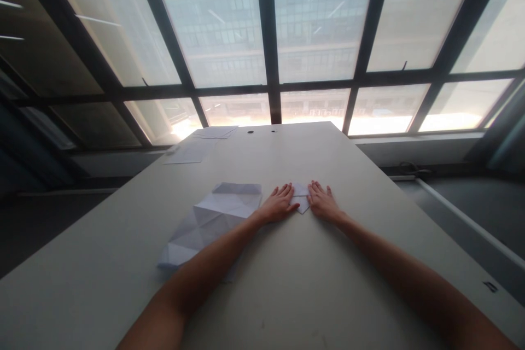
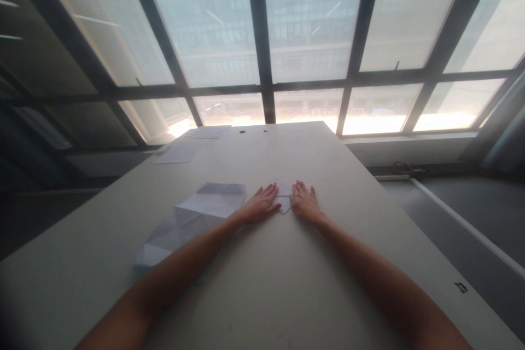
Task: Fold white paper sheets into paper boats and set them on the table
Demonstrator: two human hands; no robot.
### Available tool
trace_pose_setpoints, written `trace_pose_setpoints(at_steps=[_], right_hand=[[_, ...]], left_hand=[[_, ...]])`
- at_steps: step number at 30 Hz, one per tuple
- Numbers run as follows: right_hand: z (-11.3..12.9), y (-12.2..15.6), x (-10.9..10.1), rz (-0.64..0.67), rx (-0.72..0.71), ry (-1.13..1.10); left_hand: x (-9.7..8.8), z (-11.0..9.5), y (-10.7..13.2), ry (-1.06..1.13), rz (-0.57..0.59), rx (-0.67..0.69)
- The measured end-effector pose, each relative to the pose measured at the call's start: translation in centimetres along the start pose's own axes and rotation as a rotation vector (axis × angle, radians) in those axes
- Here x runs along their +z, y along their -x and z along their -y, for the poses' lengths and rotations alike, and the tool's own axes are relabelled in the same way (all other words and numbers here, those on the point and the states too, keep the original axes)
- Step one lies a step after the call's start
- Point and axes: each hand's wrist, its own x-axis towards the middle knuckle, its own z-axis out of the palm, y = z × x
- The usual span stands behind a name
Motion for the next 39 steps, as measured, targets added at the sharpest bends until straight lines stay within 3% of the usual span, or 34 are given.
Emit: trace_pose_setpoints(at_steps=[6, 13, 15, 20, 22, 39], right_hand=[[-1.2, -0.2, 0.5, -0.069, 0.122, -0.013], [-0.9, -0.3, -0.3, -0.128, 0.146, -0.14], [-0.4, -0.3, -0.7, -0.134, 0.077, -0.196], [0.5, 0.3, -1.6, 0.01, -0.302, -0.172], [0.7, 0.5, -1.6, 0.054, -0.348, -0.124], [0.5, 0.2, -0.8, 0.01, -0.145, -0.05]], left_hand=[[-0.1, 0.1, 0.0, 0.009, 0.001, -0.02], [0.0, -0.1, 0.0, 0.015, -0.023, -0.031], [-0.1, -0.3, 0.1, 0.012, -0.035, -0.04], [0.0, -0.2, 0.3, 0.025, -0.055, -0.018], [0.1, -0.1, 0.3, 0.03, -0.059, -0.005], [-0.4, -0.4, 0.4, 0.043, -0.033, -0.019]])
